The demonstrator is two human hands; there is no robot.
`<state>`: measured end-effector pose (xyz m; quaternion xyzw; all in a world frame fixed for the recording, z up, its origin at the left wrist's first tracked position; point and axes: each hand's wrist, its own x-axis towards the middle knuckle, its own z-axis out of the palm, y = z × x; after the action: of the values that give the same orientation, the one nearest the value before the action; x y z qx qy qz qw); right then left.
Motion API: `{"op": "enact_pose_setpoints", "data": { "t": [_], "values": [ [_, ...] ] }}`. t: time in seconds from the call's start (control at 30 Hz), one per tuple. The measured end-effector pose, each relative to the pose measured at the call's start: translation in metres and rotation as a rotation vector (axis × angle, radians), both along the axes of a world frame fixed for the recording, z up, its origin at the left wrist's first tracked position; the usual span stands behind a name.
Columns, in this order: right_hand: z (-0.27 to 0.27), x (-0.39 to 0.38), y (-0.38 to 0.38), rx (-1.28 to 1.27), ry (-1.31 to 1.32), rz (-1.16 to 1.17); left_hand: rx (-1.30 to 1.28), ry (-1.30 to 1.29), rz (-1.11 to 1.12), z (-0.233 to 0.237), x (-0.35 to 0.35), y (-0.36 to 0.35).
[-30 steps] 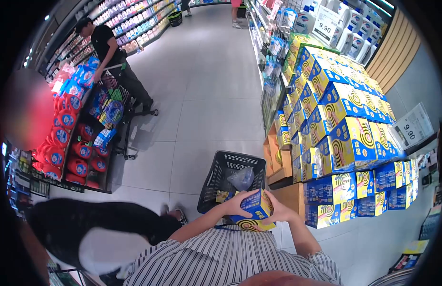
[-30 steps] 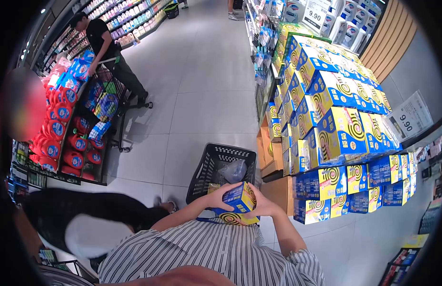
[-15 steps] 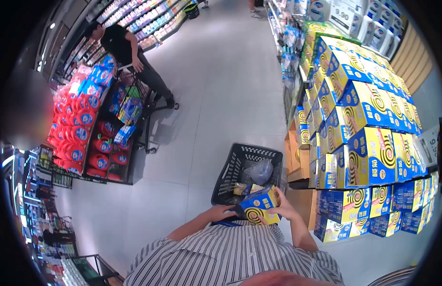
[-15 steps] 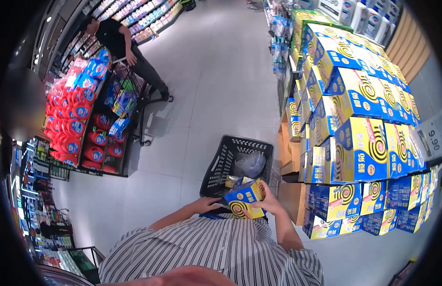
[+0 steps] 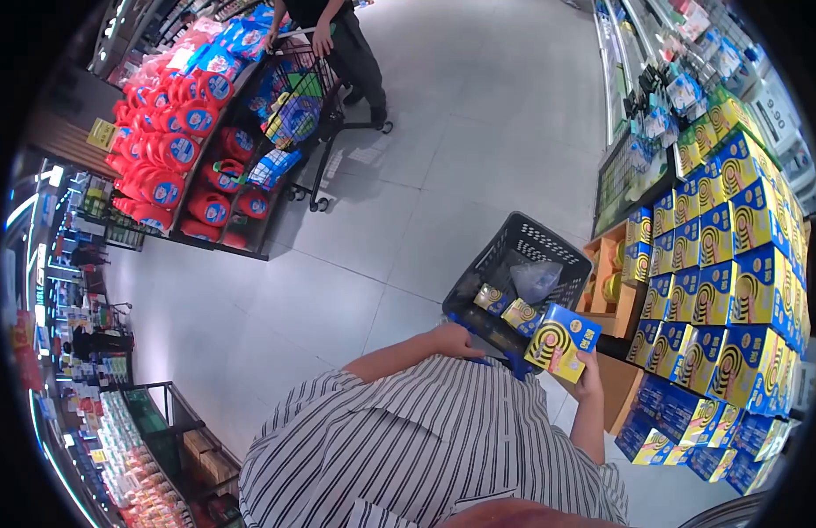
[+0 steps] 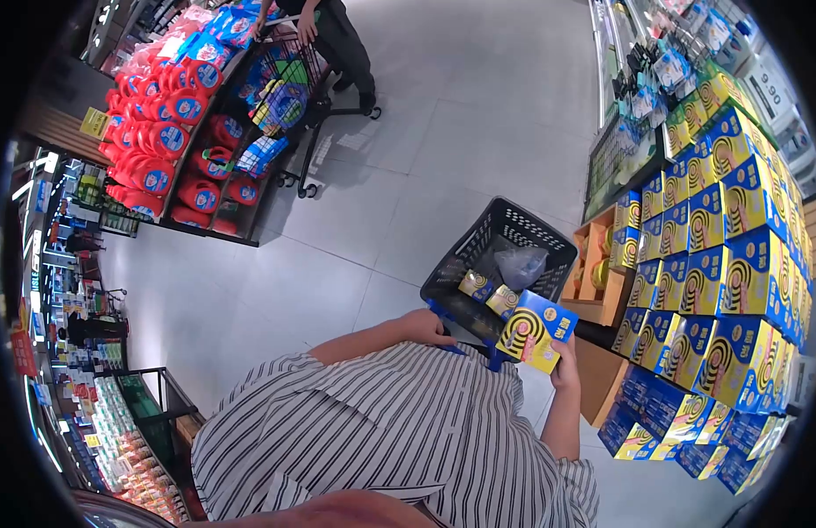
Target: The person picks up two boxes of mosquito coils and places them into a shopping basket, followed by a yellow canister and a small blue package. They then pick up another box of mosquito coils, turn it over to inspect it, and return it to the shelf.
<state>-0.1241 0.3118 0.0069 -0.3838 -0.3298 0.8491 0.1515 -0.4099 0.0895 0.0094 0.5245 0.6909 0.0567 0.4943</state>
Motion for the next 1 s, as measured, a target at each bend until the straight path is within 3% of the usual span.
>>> {"op": "enact_pose_setpoints", "data": {
  "t": [0.2,0.27,0.47,0.73,0.8,0.9,1.0],
  "values": [
    [-0.017,-0.022,-0.025,0.042,-0.026,-0.146,0.18,0.084,-0.075,-0.013,-0.065,-0.004],
    [-0.012,-0.03,-0.032,0.022,-0.054,-0.167,0.155,0.051,0.012,-0.015,-0.09,-0.004],
    [0.003,-0.038,-0.043,0.01,-0.136,-0.236,0.175,0.133,-0.059,-0.019,-0.162,0.01],
    [-0.03,-0.033,-0.015,0.002,-0.151,-0.258,0.178,0.2,0.249,-0.016,-0.239,0.023],
    [-0.048,-0.037,0.0,0.035,-0.215,-0.217,0.226,0.162,0.623,-0.014,-0.231,0.02],
    [-0.064,-0.057,0.032,-0.027,-0.193,-0.14,0.519,0.301,0.835,-0.031,-0.208,0.015],
    [-0.074,-0.099,0.063,-0.068,-0.397,-0.084,0.45,0.542,0.858,-0.032,-0.197,0.017]
  ]
}}
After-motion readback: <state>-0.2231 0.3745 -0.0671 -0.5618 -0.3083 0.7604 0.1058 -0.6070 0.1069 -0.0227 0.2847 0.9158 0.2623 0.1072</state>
